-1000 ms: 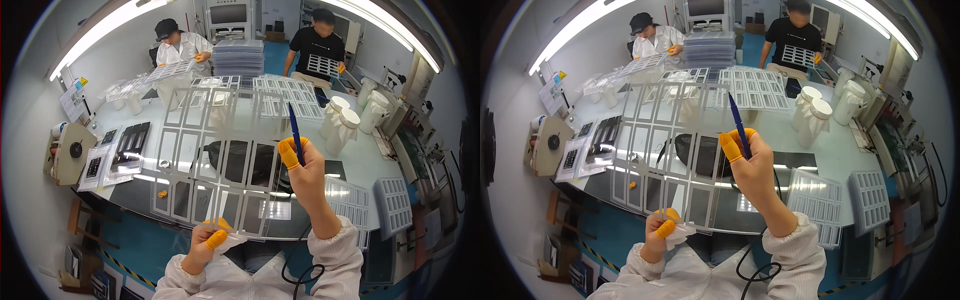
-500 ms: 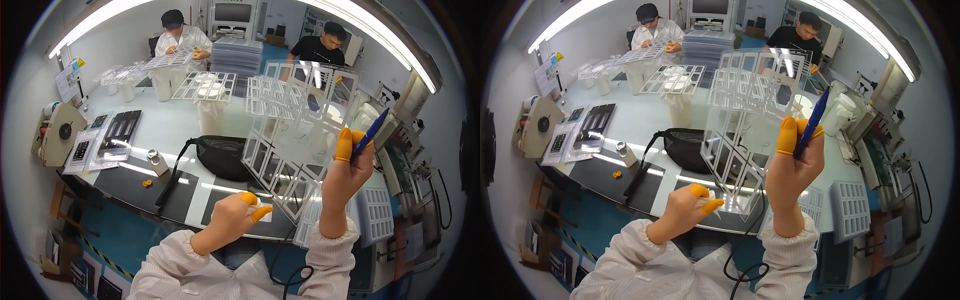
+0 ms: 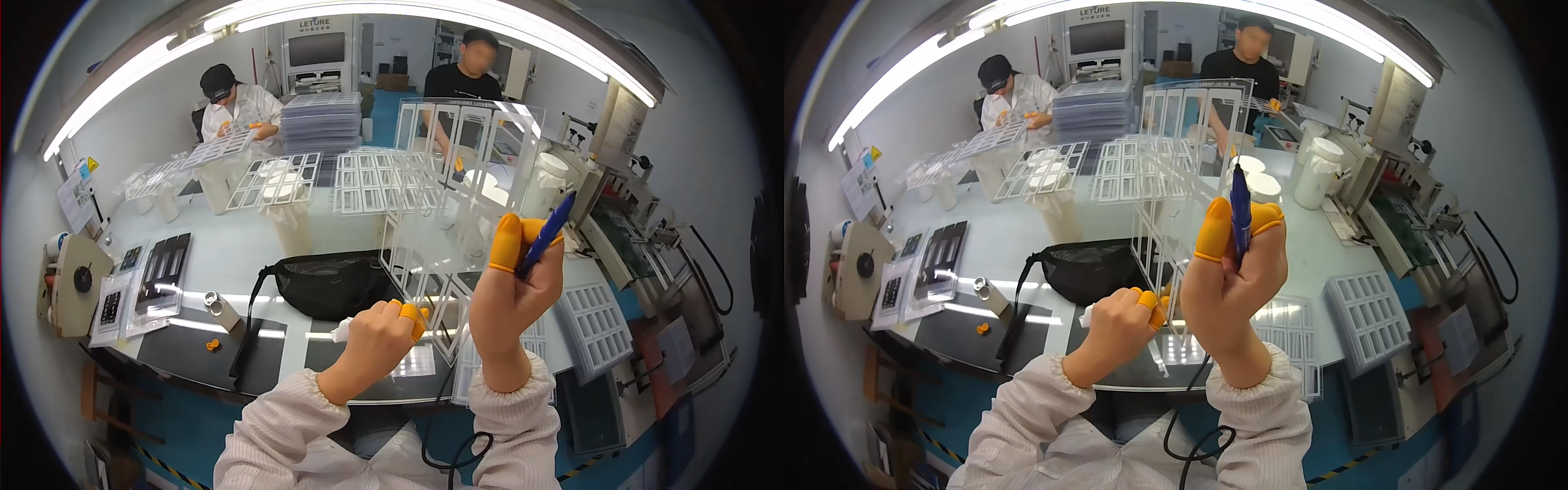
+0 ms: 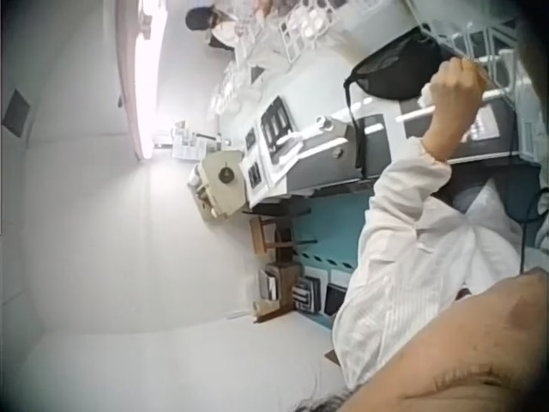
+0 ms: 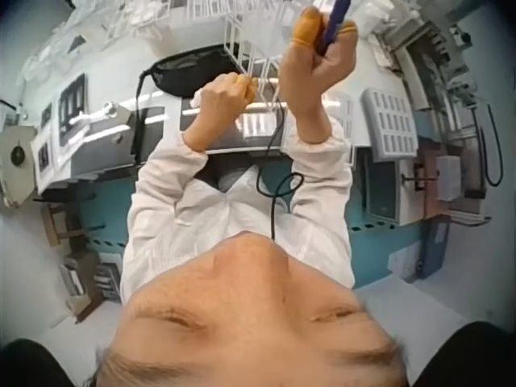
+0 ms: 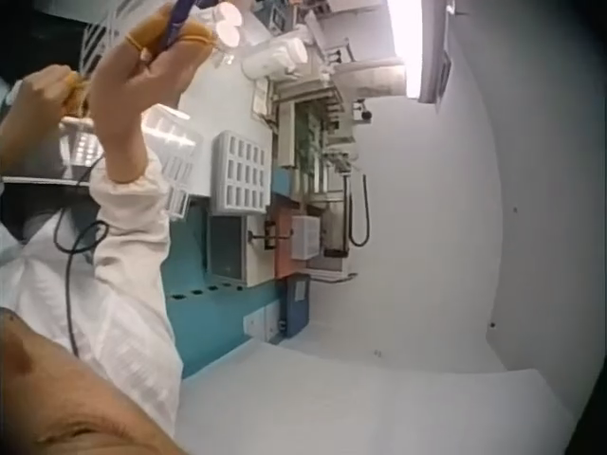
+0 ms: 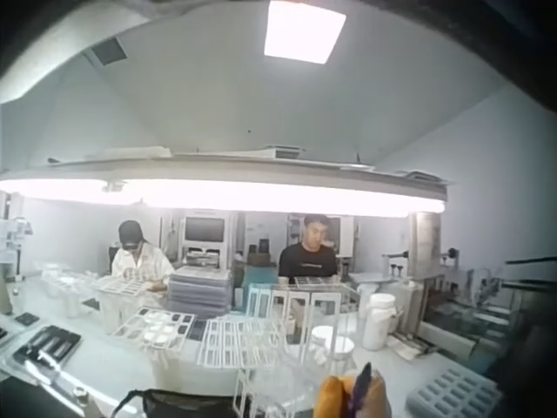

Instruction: Cleaning and inspecting a white plastic frame using a cloth and a small tool.

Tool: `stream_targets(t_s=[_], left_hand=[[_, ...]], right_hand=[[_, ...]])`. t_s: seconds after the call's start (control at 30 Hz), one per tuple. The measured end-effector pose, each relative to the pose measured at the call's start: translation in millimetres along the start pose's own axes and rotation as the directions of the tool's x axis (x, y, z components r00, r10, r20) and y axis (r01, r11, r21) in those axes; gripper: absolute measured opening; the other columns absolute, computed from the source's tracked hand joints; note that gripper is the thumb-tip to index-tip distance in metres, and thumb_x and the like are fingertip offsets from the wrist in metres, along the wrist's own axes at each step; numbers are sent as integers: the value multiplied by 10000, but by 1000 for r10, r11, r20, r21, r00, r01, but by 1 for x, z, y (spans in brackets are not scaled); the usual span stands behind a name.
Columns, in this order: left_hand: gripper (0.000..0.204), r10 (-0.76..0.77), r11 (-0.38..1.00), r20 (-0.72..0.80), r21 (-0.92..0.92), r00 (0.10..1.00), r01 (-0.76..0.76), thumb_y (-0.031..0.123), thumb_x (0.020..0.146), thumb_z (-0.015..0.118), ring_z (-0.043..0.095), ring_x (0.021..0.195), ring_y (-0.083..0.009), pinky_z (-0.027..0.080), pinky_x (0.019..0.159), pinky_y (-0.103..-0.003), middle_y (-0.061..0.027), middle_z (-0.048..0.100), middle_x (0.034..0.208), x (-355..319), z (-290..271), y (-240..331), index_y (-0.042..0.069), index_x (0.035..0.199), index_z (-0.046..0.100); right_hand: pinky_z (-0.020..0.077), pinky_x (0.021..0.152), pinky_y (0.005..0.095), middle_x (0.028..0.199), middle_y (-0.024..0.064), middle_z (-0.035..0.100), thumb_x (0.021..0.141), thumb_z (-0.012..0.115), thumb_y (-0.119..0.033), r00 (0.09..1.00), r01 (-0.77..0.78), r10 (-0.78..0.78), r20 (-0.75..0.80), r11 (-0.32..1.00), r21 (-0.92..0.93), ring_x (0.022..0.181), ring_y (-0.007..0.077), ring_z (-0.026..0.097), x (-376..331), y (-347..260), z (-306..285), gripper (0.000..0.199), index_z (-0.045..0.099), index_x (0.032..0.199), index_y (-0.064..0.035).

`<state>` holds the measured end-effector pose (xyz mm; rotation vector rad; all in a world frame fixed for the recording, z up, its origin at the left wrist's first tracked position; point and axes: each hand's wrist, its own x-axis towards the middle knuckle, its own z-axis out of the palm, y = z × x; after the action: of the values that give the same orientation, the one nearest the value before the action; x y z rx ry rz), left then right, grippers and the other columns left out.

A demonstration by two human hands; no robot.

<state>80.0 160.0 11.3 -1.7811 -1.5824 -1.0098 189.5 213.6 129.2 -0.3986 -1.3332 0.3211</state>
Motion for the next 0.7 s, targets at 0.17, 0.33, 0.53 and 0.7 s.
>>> stream_targets(t_s=[0.17,0.33,0.53,0.7], left_hand=[[192,27,996,-32,-79,999,-29,75,673,608,444,443,-201,365,392,-290,-70,404,512,31,7,19,39,558,457],[169,-141,569,417,-708,898,418,100,796,537,478,527,-131,371,487,-225,-92,552,687,65,48,8,-54,865,551],[166,-156,-82,681,-731,715,678,158,838,451,418,497,-99,322,458,-215,-23,506,651,127,132,3,20,867,539],[138,-157,-250,735,-676,660,693,128,824,409,396,496,-92,297,437,-215,-30,485,654,160,196,-4,48,843,519]], right_hand=[[210,451,154,615,-59,367,825,555,-151,998,-56,55,11,995,77,515,-2,283,30,5,-20,137,464,827,-48],[178,400,182,567,-34,355,865,466,-260,904,-384,416,-104,894,232,424,26,256,26,34,-78,210,457,881,-51],[190,396,176,571,-25,354,872,445,-181,740,-645,657,-146,754,127,424,26,261,-45,72,-147,149,463,935,-47],[202,400,168,577,-26,358,869,430,-120,616,-782,781,-97,622,41,433,22,268,-87,83,-202,112,470,937,-40]])
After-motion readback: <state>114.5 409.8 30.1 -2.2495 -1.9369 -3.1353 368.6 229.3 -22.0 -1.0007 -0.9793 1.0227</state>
